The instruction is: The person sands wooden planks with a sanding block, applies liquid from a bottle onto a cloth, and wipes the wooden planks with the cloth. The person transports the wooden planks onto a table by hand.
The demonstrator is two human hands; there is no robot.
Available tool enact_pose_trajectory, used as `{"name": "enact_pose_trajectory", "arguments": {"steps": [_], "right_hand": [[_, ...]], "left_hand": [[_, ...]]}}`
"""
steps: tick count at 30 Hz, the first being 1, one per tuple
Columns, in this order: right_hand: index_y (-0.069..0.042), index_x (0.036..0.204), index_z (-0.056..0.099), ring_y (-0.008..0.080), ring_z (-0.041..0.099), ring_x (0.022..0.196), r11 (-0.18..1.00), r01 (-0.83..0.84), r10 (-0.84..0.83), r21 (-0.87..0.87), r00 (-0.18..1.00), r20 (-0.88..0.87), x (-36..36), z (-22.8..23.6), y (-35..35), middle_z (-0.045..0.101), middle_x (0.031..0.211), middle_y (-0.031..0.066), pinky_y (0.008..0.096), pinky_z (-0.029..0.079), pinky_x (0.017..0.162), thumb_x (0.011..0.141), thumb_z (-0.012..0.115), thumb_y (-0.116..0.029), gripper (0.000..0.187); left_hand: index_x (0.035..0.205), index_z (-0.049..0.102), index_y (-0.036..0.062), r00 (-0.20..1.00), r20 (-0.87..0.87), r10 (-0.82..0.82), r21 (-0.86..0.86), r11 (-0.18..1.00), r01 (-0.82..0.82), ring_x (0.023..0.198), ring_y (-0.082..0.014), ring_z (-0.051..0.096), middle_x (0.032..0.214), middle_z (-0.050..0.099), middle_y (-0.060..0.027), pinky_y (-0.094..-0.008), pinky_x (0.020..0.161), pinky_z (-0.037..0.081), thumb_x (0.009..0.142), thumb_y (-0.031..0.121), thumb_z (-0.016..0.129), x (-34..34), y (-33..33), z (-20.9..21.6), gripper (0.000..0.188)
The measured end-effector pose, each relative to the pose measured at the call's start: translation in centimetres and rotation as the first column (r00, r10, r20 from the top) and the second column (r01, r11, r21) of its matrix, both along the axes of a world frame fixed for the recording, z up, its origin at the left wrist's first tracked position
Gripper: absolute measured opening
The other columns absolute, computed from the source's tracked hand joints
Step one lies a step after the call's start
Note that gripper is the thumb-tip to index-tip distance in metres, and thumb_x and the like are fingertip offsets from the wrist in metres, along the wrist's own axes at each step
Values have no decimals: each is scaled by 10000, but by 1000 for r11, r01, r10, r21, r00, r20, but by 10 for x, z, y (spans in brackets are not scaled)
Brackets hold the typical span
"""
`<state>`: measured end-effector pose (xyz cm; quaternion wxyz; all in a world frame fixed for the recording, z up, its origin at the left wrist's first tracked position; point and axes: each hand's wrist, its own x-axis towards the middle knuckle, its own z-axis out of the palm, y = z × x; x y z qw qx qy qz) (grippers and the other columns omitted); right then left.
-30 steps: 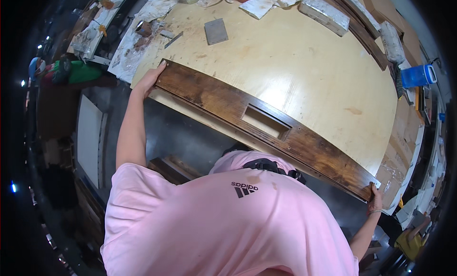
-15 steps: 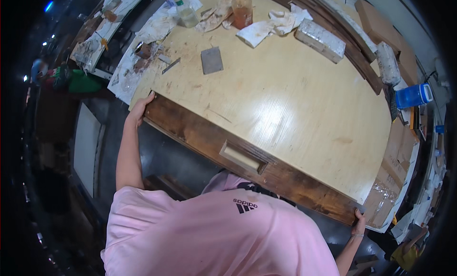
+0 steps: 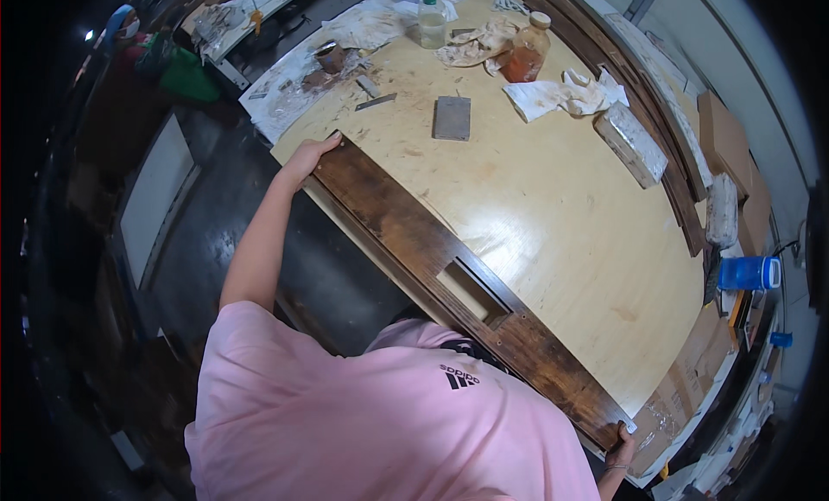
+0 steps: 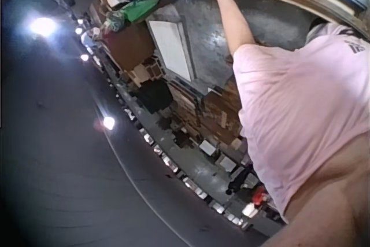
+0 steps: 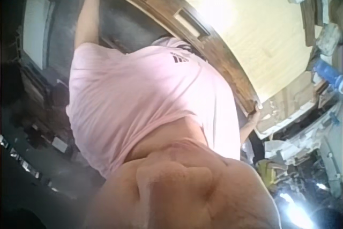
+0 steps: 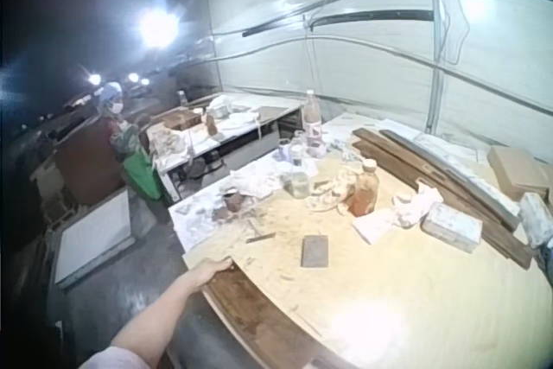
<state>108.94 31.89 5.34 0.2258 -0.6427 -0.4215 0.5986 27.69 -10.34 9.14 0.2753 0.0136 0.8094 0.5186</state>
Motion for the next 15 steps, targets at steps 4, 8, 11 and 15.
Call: {"name": "enact_pose_trajectory", "arguments": {"steps": [4, 8, 11, 15], "right_hand": [[33, 1232, 519, 249, 562, 1029, 968, -249, 238, -9, 912, 335, -3, 26, 27, 593, 1149, 113, 357, 417, 939, 818, 685, -299, 556], [49, 1348, 429, 268, 427, 1276, 902, -316, 137, 294, 856, 499, -82, 74, 51, 444, 1392, 185, 353, 314, 1061, 857, 638, -296, 636], [41, 1342, 441, 271, 388, 1320, 756, -577, 472, 308, 807, 355, -207, 91, 49, 430, 1410, 175, 364, 299, 1090, 884, 587, -257, 565], [44, 1390, 359, 269, 370, 1337, 382, -885, 902, 265, 420, 104, -410, 70, 0, 400, 1435, 167, 372, 287, 1106, 885, 618, -264, 645]], "left_hand": [[1101, 645, -13, 978, -148, 150, 57, 988, -143, 863, -122, 591, 1003, 667, -86, -271, 737, 453, 908, 384, 588, 4, -29, -9, 445], [1139, 620, 20, 933, -159, 322, 185, 938, -292, 798, -60, 544, 892, 619, -2, -224, 712, 429, 911, 354, 598, 44, -55, -12, 404], [1191, 584, -4, 909, -253, 332, 216, 935, -282, 772, -75, 584, 891, 628, -11, -219, 696, 458, 900, 272, 620, 79, -61, -36, 403], [963, 559, -59, 969, -157, 192, 199, 967, -159, 731, -126, 606, 799, 627, -89, -280, 611, 465, 815, 139, 652, 126, -38, -51, 265]]}}
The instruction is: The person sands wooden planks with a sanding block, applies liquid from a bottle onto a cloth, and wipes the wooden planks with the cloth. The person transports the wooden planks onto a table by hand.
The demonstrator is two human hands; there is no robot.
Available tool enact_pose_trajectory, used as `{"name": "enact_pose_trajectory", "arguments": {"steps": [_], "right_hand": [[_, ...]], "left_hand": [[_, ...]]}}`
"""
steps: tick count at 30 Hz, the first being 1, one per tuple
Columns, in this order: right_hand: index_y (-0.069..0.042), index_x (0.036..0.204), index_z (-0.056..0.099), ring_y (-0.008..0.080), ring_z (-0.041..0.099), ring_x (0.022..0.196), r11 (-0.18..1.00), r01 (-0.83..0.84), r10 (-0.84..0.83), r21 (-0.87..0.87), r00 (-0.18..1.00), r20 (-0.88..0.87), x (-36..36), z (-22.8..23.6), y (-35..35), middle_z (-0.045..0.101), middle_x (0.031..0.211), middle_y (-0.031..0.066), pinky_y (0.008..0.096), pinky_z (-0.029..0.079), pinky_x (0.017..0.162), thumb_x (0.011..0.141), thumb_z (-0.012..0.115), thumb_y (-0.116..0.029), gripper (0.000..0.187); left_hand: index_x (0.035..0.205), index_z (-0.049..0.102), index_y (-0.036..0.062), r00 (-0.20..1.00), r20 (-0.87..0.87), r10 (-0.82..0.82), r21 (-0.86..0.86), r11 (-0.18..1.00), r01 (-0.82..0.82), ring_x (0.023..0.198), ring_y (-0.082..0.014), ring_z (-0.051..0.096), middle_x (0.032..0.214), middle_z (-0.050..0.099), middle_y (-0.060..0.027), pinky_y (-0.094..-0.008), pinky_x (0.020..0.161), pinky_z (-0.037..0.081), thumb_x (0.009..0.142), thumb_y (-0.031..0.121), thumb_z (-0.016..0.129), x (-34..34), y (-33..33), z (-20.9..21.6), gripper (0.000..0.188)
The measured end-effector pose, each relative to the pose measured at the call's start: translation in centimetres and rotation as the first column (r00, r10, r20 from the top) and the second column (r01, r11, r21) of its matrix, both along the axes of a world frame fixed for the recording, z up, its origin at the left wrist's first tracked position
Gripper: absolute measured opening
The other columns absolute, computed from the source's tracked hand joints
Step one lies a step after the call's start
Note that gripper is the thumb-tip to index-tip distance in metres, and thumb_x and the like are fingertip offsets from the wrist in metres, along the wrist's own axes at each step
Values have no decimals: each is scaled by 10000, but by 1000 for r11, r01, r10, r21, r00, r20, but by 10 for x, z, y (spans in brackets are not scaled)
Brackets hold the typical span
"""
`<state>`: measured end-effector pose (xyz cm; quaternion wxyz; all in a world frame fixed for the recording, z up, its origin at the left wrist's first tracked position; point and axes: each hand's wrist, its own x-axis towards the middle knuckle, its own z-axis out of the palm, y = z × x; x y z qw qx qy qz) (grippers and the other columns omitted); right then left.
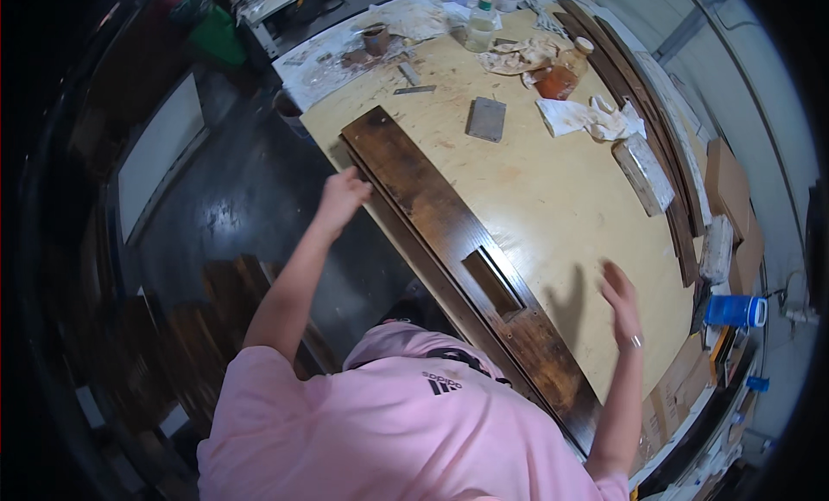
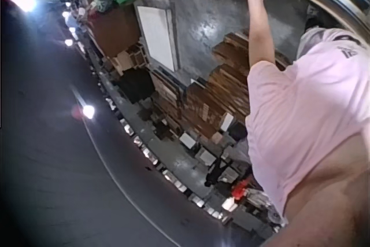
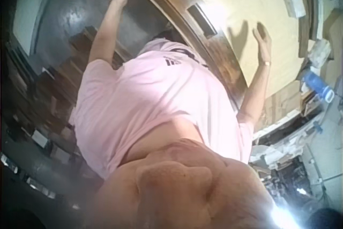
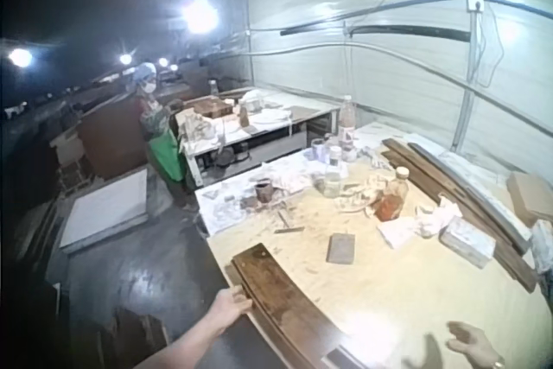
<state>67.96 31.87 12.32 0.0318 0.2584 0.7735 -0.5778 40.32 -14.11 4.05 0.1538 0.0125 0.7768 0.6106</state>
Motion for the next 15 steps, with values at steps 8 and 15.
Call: {"name": "enact_pose_trajectory", "arguments": {"steps": [8, 15], "right_hand": [[90, 1390, 320, 228, 435, 1267, 801, -588, 598, -109, 790, 132, -202, -31, -150, 459, 1372, 199, 310, 310, 1067, 847, 603, -552, 887], [28, 1329, 431, 155, 518, 1057, 750, -642, 662, -163, 734, 152, -207, -26, -179, 585, 1173, 77, 303, 395, 962, 896, 630, -329, 595]], "left_hand": [[1200, 491, -67, 992, 79, -101, 44, 994, 97, 1038, -176, 563, 1130, 590, -123, -281, 912, 420, 756, -57, 516, 38, 49, 3, 445], [1181, 483, -95, 977, 130, -167, -77, 981, 178, 1068, -314, 586, 1119, 598, -227, -359, 928, 443, 772, 50, 553, 39, 44, 45, 439]]}}
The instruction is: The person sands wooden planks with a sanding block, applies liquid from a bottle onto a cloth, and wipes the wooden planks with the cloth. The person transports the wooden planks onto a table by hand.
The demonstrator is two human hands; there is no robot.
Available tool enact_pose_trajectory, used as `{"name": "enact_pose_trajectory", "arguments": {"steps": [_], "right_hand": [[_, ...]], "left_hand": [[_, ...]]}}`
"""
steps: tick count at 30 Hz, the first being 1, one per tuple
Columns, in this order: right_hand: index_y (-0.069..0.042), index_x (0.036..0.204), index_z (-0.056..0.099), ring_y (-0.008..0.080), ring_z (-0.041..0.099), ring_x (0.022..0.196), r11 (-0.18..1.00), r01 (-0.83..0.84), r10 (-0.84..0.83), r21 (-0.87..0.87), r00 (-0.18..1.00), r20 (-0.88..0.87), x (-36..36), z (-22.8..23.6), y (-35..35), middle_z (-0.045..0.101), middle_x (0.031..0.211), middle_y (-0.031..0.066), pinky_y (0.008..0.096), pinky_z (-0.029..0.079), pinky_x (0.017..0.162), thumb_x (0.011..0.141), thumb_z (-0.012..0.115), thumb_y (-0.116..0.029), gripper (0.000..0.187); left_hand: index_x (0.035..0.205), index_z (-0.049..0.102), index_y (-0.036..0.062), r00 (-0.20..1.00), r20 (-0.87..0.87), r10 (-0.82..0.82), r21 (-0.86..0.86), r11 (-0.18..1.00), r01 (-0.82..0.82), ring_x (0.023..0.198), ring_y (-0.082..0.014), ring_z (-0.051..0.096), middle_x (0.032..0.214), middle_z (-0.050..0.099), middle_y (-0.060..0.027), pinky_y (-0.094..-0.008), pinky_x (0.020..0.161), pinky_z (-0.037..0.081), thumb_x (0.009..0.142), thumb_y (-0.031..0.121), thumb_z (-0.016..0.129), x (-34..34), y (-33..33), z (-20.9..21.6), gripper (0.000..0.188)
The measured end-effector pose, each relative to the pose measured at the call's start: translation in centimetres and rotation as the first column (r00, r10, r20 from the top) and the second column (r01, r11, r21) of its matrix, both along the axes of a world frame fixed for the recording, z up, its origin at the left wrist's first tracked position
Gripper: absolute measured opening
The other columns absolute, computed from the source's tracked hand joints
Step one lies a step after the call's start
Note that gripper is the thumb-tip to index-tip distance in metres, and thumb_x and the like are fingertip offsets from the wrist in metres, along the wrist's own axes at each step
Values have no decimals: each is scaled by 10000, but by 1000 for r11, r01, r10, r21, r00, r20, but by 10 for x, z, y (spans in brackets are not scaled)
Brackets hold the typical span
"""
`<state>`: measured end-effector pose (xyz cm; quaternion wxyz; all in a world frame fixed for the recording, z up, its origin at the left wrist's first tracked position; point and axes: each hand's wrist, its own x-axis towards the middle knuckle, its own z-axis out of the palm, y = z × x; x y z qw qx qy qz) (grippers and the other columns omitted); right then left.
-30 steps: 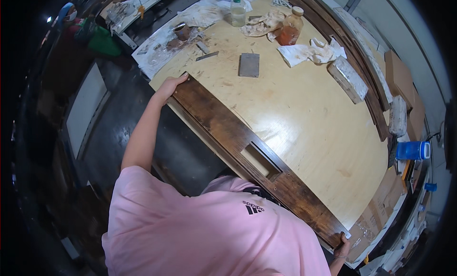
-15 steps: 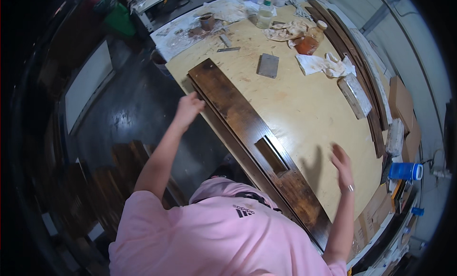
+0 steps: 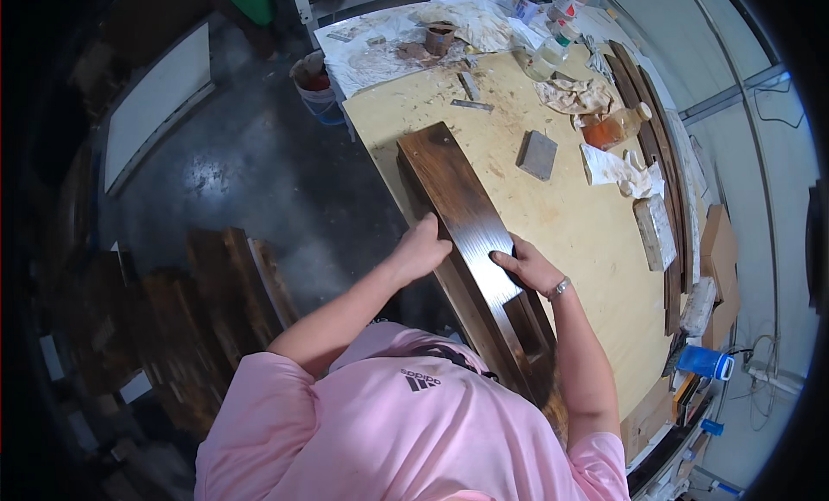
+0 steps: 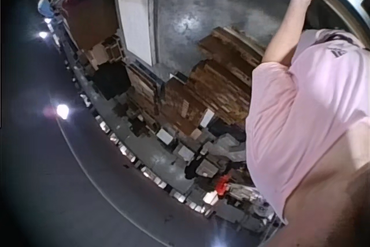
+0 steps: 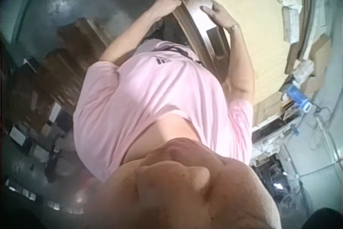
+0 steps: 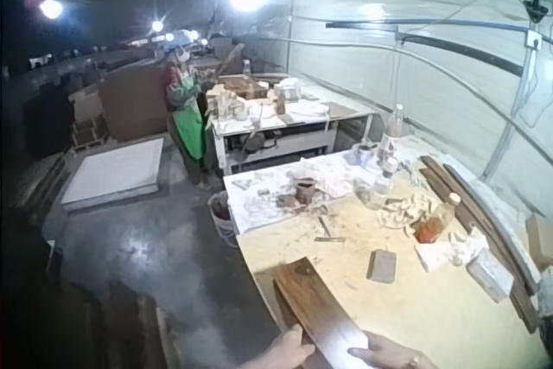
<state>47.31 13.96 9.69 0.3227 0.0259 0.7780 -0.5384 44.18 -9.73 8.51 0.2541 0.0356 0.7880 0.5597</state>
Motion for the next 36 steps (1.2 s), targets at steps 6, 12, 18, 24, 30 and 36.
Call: {"name": "enact_pose_trajectory", "arguments": {"steps": [6, 12, 18, 24, 30, 36], "right_hand": [[77, 1304, 447, 205, 553, 1071, 923, 322, -309, -210, 946, 95, 14, -7, -3, 590, 1182, 119, 322, 412, 960, 817, 598, -70, 530], [67, 1192, 533, 192, 592, 952, 934, 333, -333, -129, 943, 23, 17, -15, 3, 632, 1057, 95, 313, 449, 880, 819, 618, -131, 430], [9, 1121, 585, 188, 622, 906, 941, 313, -317, -130, 948, -15, 15, -21, 15, 654, 1005, 60, 319, 490, 827, 849, 665, -313, 429], [-2, 1135, 582, 183, 601, 941, 975, 192, -195, -110, 981, -16, -9, -31, 29, 639, 1031, 70, 309, 470, 840, 866, 650, -370, 461], [1, 1179, 571, 210, 605, 979, 981, 165, -161, -104, 986, 53, -8, -13, 21, 636, 1062, 89, 337, 469, 874, 870, 640, -351, 474], [55, 1155, 585, 199, 585, 954, 912, 404, -153, 68, 491, -858, -15, 31, -45, 630, 1074, 132, 323, 467, 874, 841, 594, -47, 330]], "left_hand": [[965, 482, -105, 993, -103, -48, -47, 998, 44, 943, -474, 585, 939, 582, -343, -495, 805, 468, 761, 186, 583, 2, 2, -15, 370], [1229, 442, -130, 982, -183, 46, 137, 990, -21, 988, -410, 607, 1014, 608, -306, -435, 813, 480, 780, 176, 597, 13, -19, -37, 565], [1207, 588, 28, 961, -180, 209, -5, 977, -214, 950, -337, 645, 1056, 645, -211, -382, 835, 500, 793, 177, 560, 86, -85, -82, 440], [867, 695, 24, 796, 62, 603, -333, 764, -553, 865, -350, 654, 902, 666, -213, -424, 755, 497, 720, 255, 589, 277, -172, -228, 293], [896, 693, 34, 534, 250, 808, -714, 526, -462, 884, -361, 642, 942, 658, -224, -423, 784, 502, 707, 186, 582, 462, -223, -251, 267], [917, 694, 74, 536, 191, 822, -694, 500, -518, 882, -354, 642, 952, 668, -174, -428, 786, 506, 710, 169, 606, 560, -257, -295, 244]]}}
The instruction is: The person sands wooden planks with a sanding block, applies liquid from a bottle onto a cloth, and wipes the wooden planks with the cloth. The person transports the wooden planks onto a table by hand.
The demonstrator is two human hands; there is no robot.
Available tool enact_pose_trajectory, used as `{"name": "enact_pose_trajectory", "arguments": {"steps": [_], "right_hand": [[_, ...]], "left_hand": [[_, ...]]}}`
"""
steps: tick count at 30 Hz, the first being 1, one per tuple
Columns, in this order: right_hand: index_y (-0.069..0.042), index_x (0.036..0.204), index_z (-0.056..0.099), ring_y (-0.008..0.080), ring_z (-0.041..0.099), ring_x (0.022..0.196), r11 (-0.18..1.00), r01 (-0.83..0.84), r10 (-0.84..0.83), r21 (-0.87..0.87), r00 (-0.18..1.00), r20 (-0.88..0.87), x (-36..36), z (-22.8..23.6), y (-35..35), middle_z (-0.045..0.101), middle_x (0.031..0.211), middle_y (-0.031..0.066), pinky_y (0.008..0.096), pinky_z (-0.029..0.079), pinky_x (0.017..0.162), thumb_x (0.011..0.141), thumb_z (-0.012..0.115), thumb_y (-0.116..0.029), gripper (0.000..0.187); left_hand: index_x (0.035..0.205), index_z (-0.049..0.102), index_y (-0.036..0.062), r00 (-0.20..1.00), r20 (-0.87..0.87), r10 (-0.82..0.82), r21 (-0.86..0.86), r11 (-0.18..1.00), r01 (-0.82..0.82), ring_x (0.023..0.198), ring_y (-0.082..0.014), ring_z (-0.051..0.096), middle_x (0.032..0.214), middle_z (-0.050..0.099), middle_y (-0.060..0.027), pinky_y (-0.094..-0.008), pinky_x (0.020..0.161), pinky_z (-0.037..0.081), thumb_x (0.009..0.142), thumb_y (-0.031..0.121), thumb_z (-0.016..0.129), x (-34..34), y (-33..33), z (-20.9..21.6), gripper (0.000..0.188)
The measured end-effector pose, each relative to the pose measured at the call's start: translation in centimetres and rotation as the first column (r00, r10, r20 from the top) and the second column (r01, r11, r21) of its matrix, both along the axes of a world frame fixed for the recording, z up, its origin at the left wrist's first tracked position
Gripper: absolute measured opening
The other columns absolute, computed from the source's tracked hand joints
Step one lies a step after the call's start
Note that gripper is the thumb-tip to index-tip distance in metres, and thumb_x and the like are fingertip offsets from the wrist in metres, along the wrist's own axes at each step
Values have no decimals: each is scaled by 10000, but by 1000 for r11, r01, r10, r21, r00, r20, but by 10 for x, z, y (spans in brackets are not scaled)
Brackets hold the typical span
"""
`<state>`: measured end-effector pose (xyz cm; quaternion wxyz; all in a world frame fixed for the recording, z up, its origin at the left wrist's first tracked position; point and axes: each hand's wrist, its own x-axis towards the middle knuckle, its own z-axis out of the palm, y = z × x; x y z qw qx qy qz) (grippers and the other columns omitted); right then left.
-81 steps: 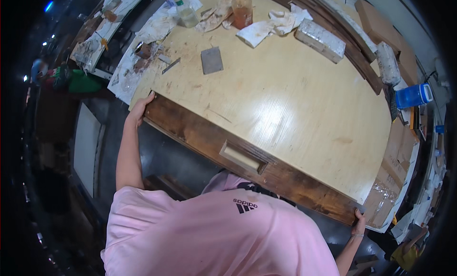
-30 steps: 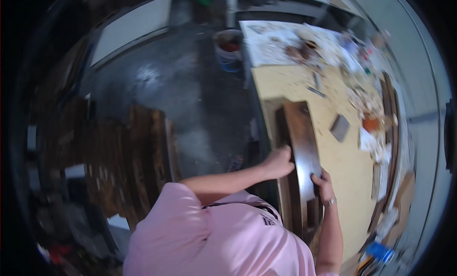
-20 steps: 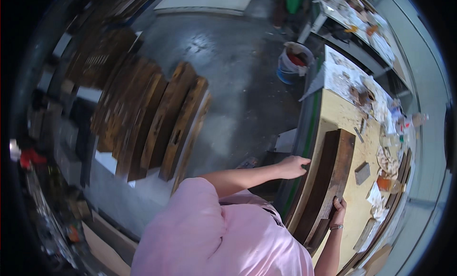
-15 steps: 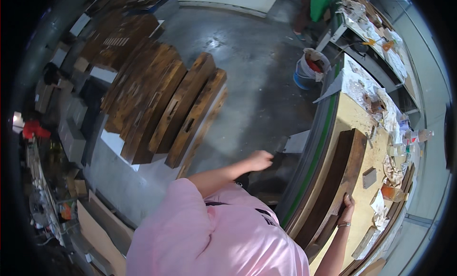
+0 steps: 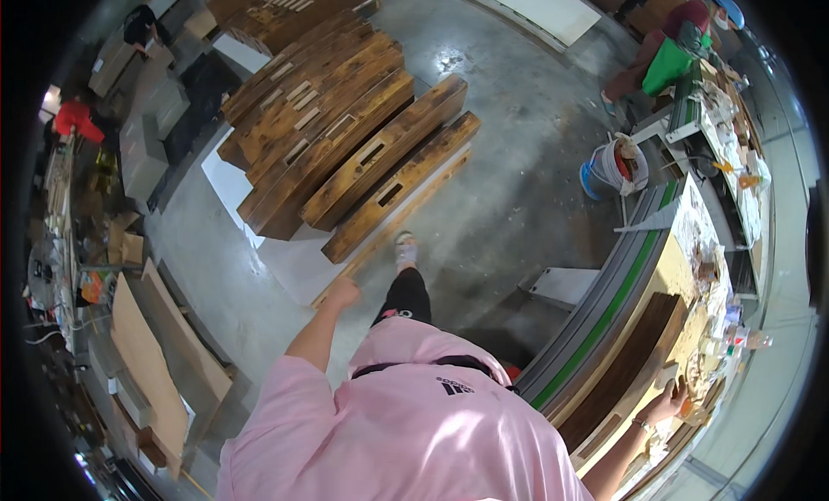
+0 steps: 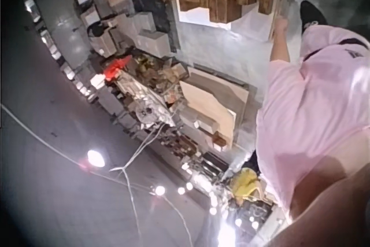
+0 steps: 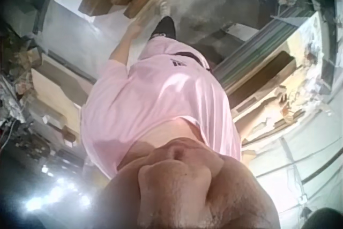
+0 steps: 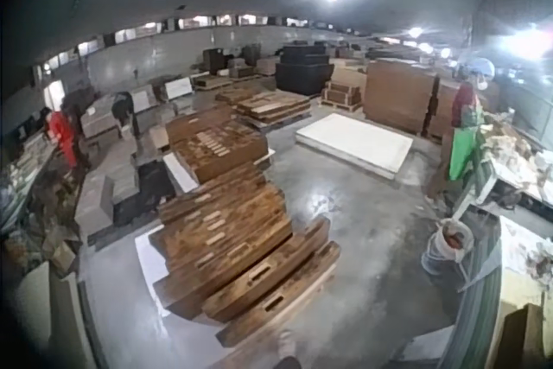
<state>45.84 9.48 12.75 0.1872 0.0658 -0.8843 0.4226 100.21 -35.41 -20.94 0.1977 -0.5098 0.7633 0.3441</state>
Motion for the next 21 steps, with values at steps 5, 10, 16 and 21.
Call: {"name": "enact_pose_trajectory", "arguments": {"steps": [5, 10, 16, 21], "right_hand": [[15, 1027, 642, 173, 589, 907, 938, -332, 324, 98, 942, 88, 25, -8, -154, 649, 946, 81, 296, 466, 822, 820, 592, -4, 214], [10, 1016, 645, 149, 656, 774, 793, -601, 448, -100, 465, 764, 61, -101, -294, 668, 900, 70, 255, 510, 686, 823, 578, -29, 208], [-2, 1029, 653, 202, 667, 819, 283, -948, 525, -144, 28, 850, 123, -167, -401, 688, 945, 108, 306, 520, 731, 800, 618, -70, 241], [-7, 1010, 657, 247, 672, 834, 233, -970, 348, -71, 15, 937, 121, -194, -466, 690, 932, 141, 329, 522, 748, 799, 635, -126, 243]], "left_hand": [[876, 682, 50, 988, -122, 93, 92, 992, -82, 811, -305, 666, 882, 675, -166, -401, 725, 526, 727, 131, 609, -8, -35, -26, 186], [774, 673, 13, 764, -264, 589, 363, 795, -487, 663, -305, 661, 712, 661, -175, -410, 661, 501, 788, 258, 546, -55, -90, -3, 277], [772, 678, 31, 801, -257, 541, 232, 839, -492, 693, -302, 663, 722, 669, -150, -405, 683, 508, 779, 240, 574, -41, -153, 0, 234], [785, 682, 45, 783, -219, 582, 262, 808, -528, 761, -305, 666, 755, 670, -161, -399, 722, 510, 778, 236, 574, -47, -184, -7, 220]]}}
